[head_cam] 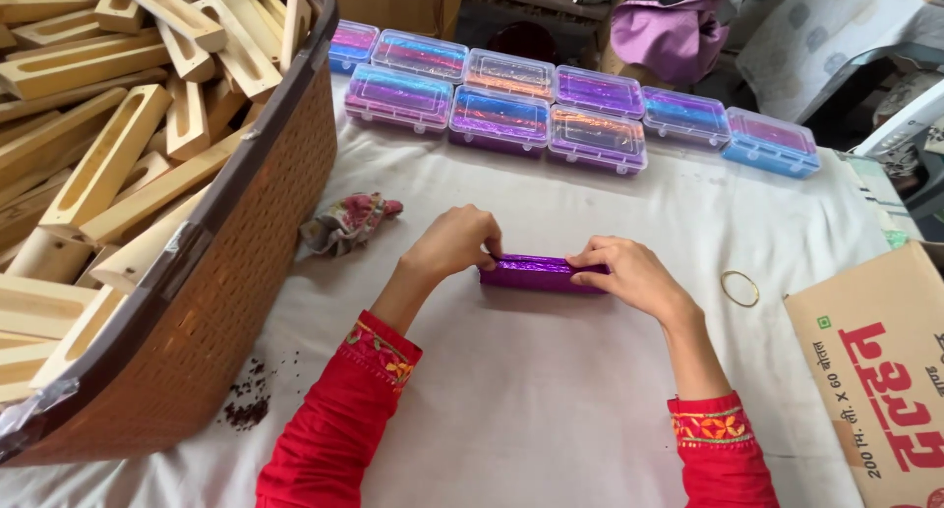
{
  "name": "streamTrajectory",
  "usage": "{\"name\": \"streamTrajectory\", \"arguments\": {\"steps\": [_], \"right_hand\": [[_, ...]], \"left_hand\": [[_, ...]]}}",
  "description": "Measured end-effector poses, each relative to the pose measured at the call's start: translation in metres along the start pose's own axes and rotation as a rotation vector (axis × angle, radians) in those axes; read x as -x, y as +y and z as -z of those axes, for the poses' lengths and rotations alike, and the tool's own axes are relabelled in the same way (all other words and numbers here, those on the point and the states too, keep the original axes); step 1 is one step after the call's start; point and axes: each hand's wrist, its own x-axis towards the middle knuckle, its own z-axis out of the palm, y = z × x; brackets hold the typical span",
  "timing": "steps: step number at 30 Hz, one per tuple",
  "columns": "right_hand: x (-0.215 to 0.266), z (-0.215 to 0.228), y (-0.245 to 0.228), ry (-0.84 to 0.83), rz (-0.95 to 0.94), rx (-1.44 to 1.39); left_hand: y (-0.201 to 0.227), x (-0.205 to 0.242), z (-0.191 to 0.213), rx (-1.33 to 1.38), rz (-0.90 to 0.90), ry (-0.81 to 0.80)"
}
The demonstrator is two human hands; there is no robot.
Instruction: The person wraps a wooden object in decorative purple foil and then uses a cloth to wipe or polish another wooden object.
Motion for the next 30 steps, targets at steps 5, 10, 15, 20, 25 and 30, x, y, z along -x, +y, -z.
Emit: {"name": "streamTrajectory", "arguments": {"steps": [5, 10, 15, 20, 25, 30], "right_hand": [[-0.001, -0.001, 0.001, 0.000, 0.019, 0.014], [0.000, 0.000, 0.002, 0.021, 0.034, 0.022], [0.001, -0.001, 0.003, 0.014, 0.044, -0.037], [-0.001, 0.003, 0.001, -0.007, 0.033, -0.061], [-0.002, -0.007, 0.006, 0.054, 0.078, -0.041], [0.001, 0.001, -0.007, 0.394, 0.149, 0.013]], "left_hand": [[0.034, 0.001, -0.008, -0.161, -0.018, 0.105], [0.034, -0.017, -0.075, -0.206, -0.321, 0.269], [0.039, -0.018, -0.091, -0.472, -0.228, 0.141], [0.038, -0.020, -0.088, -0.439, -0.218, 0.165], [0.049, -0.011, -0.066, -0.341, -0.160, 0.180], [0.025, -0.007, -0.037, -0.309, 0.027, 0.171]]}}
